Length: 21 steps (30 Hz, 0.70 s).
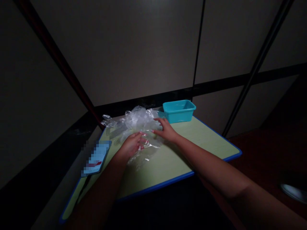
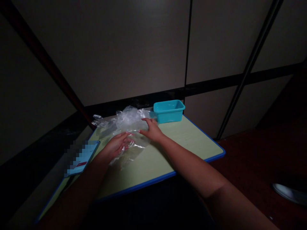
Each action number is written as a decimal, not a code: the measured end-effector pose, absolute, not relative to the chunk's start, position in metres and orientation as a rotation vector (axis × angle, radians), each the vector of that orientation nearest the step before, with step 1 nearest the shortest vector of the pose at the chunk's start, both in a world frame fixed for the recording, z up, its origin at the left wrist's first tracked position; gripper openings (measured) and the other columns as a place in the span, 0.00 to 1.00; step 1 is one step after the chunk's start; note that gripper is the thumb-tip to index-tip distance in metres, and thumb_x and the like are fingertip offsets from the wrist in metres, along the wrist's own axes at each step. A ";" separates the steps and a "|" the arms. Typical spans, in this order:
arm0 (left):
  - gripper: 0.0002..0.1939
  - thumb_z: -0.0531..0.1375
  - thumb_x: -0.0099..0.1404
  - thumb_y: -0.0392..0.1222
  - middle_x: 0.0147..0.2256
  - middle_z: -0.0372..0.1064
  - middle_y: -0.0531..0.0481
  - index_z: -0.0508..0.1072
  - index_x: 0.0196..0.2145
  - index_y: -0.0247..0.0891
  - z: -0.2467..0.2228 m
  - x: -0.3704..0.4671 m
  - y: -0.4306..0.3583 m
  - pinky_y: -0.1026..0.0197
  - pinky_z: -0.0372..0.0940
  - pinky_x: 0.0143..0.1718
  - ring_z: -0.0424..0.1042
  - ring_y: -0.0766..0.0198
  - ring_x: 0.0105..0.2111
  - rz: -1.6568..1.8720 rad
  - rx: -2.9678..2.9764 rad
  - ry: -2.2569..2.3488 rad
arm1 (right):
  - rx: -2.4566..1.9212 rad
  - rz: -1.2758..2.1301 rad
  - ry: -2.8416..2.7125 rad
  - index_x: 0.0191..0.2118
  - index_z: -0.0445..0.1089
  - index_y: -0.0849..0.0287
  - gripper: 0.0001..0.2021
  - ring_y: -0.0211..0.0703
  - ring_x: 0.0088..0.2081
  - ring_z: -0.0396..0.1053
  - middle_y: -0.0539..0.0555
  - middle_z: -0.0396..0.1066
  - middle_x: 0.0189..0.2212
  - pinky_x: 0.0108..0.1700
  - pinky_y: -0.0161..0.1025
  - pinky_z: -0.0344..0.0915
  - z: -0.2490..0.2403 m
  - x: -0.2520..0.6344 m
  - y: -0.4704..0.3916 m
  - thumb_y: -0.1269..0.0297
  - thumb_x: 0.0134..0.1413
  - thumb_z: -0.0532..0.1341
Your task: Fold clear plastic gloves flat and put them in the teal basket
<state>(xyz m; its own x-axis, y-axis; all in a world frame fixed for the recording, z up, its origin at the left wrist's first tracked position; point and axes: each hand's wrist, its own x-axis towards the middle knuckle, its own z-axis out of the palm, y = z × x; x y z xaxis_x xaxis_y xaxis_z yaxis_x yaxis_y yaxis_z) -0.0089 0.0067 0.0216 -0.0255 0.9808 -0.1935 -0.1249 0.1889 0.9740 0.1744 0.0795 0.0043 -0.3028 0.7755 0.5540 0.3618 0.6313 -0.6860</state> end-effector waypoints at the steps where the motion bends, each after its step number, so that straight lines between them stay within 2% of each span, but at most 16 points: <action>1: 0.10 0.56 0.63 0.44 0.23 0.72 0.47 0.73 0.35 0.34 0.024 -0.008 0.005 0.70 0.56 0.15 0.69 0.68 0.18 1.073 0.986 1.216 | -0.834 0.520 -1.929 0.52 0.63 0.57 0.29 0.48 0.49 0.61 0.59 0.62 0.47 0.51 0.47 0.58 0.007 0.176 0.079 0.60 0.41 0.67; 3: 0.11 0.55 0.64 0.43 0.23 0.72 0.46 0.74 0.36 0.34 0.027 -0.006 0.001 0.70 0.52 0.13 0.67 0.69 0.16 0.936 1.029 1.196 | -0.706 0.532 -1.960 0.52 0.63 0.56 0.31 0.50 0.53 0.59 0.58 0.62 0.49 0.55 0.49 0.54 0.011 0.177 0.076 0.60 0.38 0.69; 5: 0.12 0.55 0.64 0.43 0.23 0.73 0.45 0.74 0.37 0.33 0.028 -0.004 -0.002 0.70 0.50 0.12 0.65 0.70 0.15 0.834 1.061 1.173 | -0.601 0.687 -1.962 0.48 0.65 0.56 0.27 0.48 0.51 0.61 0.57 0.66 0.47 0.53 0.48 0.56 0.013 0.177 0.074 0.60 0.38 0.69; 8: 0.14 0.57 0.62 0.45 0.25 0.74 0.45 0.74 0.40 0.33 0.024 -0.005 -0.003 0.70 0.50 0.13 0.63 0.71 0.14 0.756 1.108 1.153 | -0.552 1.105 -1.947 0.33 0.68 0.60 0.13 0.42 0.35 0.69 0.53 0.71 0.31 0.39 0.41 0.65 0.009 0.174 0.076 0.59 0.41 0.66; 11: 0.13 0.62 0.58 0.45 0.26 0.74 0.46 0.74 0.38 0.33 0.021 -0.011 -0.001 0.70 0.54 0.16 0.67 0.70 0.18 0.779 1.120 1.138 | -0.648 1.359 -1.843 0.24 0.65 0.60 0.12 0.37 0.21 0.65 0.49 0.67 0.18 0.27 0.35 0.63 0.006 0.172 0.081 0.58 0.40 0.65; 16: 0.10 0.67 0.52 0.41 0.25 0.73 0.46 0.73 0.26 0.31 0.029 -0.028 0.000 0.67 0.65 0.26 0.72 0.67 0.24 0.707 1.076 1.114 | -0.775 1.360 -1.546 0.24 0.63 0.60 0.14 0.33 0.16 0.61 0.45 0.64 0.15 0.20 0.33 0.61 0.013 0.180 0.085 0.57 0.36 0.67; 21: 0.10 0.66 0.53 0.40 0.33 0.75 0.39 0.74 0.31 0.31 0.039 -0.041 -0.002 0.57 0.69 0.38 0.75 0.56 0.34 0.880 1.098 0.964 | -0.803 1.304 -1.319 0.27 0.62 0.58 0.14 0.32 0.16 0.59 0.45 0.64 0.18 0.19 0.31 0.58 0.027 0.188 0.087 0.55 0.41 0.65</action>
